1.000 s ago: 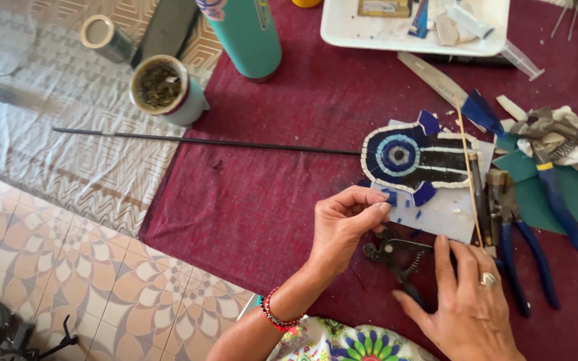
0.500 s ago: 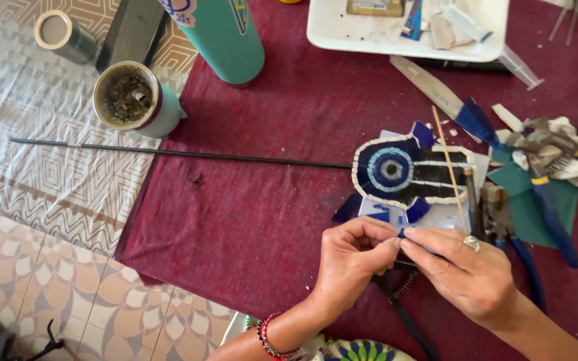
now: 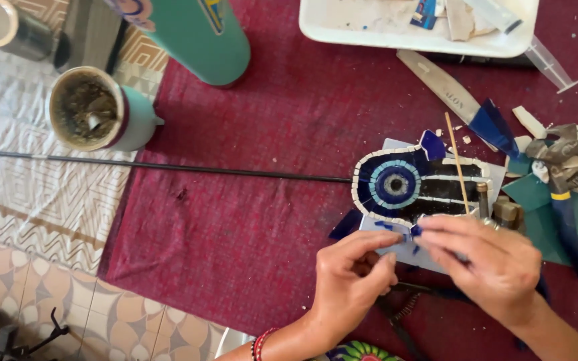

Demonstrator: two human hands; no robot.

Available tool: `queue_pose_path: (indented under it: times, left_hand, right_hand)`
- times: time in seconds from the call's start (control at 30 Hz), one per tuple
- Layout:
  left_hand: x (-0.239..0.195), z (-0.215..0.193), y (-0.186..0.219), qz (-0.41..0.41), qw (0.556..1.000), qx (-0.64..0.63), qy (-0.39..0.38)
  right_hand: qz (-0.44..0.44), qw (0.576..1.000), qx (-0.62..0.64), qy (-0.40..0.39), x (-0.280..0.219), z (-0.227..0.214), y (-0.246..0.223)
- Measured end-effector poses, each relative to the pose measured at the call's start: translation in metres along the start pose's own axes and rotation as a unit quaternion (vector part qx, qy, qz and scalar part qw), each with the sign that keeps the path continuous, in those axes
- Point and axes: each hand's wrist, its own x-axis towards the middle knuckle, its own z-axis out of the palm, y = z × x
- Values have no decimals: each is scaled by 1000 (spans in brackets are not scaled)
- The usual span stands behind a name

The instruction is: The person uses pliers to cut small blue glass pieces and places them into a hand-shaped mosaic design on a table. The person repeatedly cuts and positions the pieces along the edge of the mosaic.

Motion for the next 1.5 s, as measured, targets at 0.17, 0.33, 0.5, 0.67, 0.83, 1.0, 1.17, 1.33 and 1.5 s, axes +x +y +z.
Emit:
queue_pose_path:
  times: [0.17, 0.33, 0.5, 0.67, 0.83, 1.0, 1.17, 1.33, 1.5]
  left_hand:
    - [-3, -6, 1, 179, 971, 155, -23]
    - [-6, -6, -3, 214, 962, 153, -77]
    - [-6, -6, -4, 217, 956, 183, -73]
    - [-6, -7, -4, 212, 957, 181, -78]
    - [-6, -6, -3, 210, 958, 183, -75]
    - [-6, -6, -4, 209, 957, 187, -79]
    - [-4, -6, -4, 212, 957, 179, -83]
    - [-5, -6, -4, 210, 958, 177, -85]
    - [-6, -7, -6, 205, 958, 182, -88]
  right_hand:
    - [-56, 998, 8, 4, 20, 4, 6]
    - [-40, 998, -33, -30, 14, 14, 16]
    - [-76, 997, -15, -6, 7, 18, 25]
    - [-91, 995, -30, -12, 6, 20, 27]
    - [-106, 994, -32, -8, 8, 20, 25]
    - [-108, 994, -29, -11, 10, 19, 24]
    - [-104, 994, -42, -6, 8, 19, 24]
    - [-97, 994, -50, -8, 8, 19, 24]
    - [-104, 994, -37, -8, 9, 20, 23]
